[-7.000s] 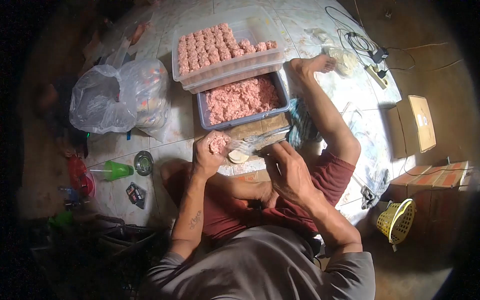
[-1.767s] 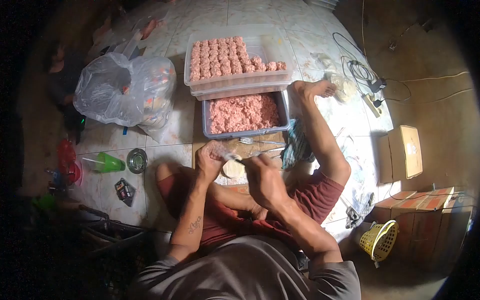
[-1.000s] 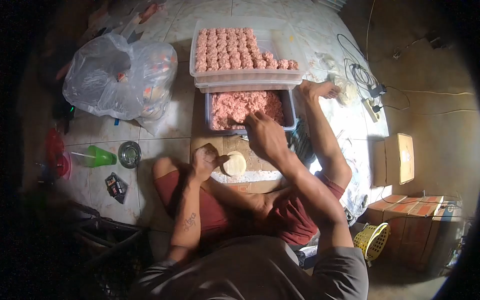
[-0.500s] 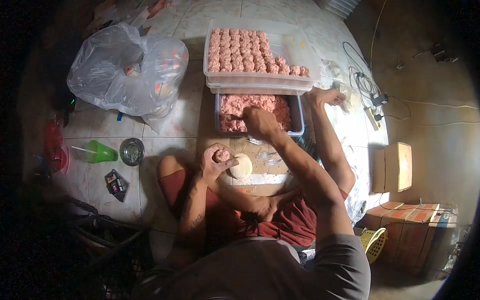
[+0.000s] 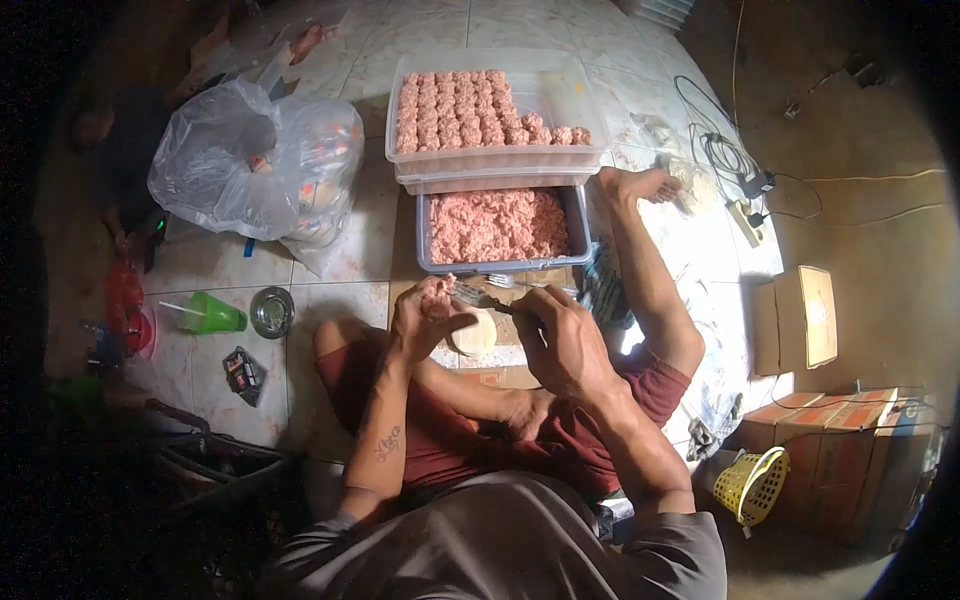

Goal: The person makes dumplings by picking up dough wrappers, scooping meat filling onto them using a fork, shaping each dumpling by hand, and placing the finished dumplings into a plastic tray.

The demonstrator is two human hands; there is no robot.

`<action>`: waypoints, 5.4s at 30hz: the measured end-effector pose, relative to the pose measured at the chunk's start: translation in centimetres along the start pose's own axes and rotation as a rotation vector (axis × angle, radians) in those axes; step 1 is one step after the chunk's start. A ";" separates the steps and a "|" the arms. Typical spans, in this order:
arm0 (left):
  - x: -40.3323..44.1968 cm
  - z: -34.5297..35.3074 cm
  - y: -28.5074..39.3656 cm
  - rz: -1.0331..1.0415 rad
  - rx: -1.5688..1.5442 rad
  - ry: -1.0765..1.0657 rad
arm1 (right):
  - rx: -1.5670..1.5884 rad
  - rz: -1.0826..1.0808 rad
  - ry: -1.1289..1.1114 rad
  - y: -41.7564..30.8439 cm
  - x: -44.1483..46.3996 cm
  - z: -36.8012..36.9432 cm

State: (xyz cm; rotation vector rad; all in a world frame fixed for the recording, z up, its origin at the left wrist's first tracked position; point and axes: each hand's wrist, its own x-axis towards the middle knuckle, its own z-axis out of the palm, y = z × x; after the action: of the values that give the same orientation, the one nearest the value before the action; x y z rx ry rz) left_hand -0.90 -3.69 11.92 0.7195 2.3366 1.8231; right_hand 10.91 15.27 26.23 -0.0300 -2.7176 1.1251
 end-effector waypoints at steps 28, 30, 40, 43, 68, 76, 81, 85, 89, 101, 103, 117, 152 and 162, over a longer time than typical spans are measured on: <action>0.1 0.1 0.6 0.117 0.078 -0.241 | 0.121 0.038 -0.032 1.7 -2.5 2.7; 1.2 0.9 0.4 0.286 0.116 -0.154 | 0.080 0.014 0.043 2.0 -1.5 2.3; 3.1 1.3 6.0 -0.123 -0.577 -0.298 | -0.347 -0.059 -0.113 7.5 7.4 3.3; 3.5 0.8 5.8 -0.110 -0.685 -0.236 | -0.225 -0.325 -0.152 7.3 9.6 3.7; 0.9 -0.9 -7.9 -0.273 -0.325 -0.003 | -0.289 0.008 0.138 12.0 26.5 -9.2; 1.5 0.8 -4.4 -0.256 -0.829 -0.314 | -0.901 -0.058 -0.003 18.0 13.8 -0.9; 1.5 0.0 2.7 -0.296 -1.454 -0.413 | -0.819 -0.146 0.117 18.3 11.5 -0.1; 1.5 -0.2 3.5 -0.330 -1.457 -0.357 | -0.731 -0.299 0.268 17.7 10.1 -0.3; 2.0 1.2 2.4 -0.197 -1.264 -0.295 | -0.263 -0.158 0.221 13.0 5.9 -1.0; 4.0 -0.4 5.0 0.201 -0.461 -0.404 | 0.412 -0.060 -0.230 3.2 -1.3 0.1; 3.9 -0.4 5.3 0.145 -0.521 -0.419 | 0.342 -0.231 -0.121 3.9 -0.7 1.8; 0.7 2.4 4.2 -0.152 -1.138 -0.168 | -0.260 -0.350 0.401 8.0 4.9 10.1; -3.3 4.0 -7.2 0.035 0.509 -0.340 | -0.636 0.018 0.121 18.1 11.6 4.5; -1.5 2.7 -5.5 -0.294 0.117 -0.477 | -0.972 -0.057 -0.679 19.3 17.0 2.3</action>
State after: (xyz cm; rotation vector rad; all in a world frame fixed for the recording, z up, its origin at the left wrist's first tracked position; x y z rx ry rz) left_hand -0.33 -2.85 5.72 0.6866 2.1056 1.2396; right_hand -7.27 28.93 14.09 0.3351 -3.5192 -0.3818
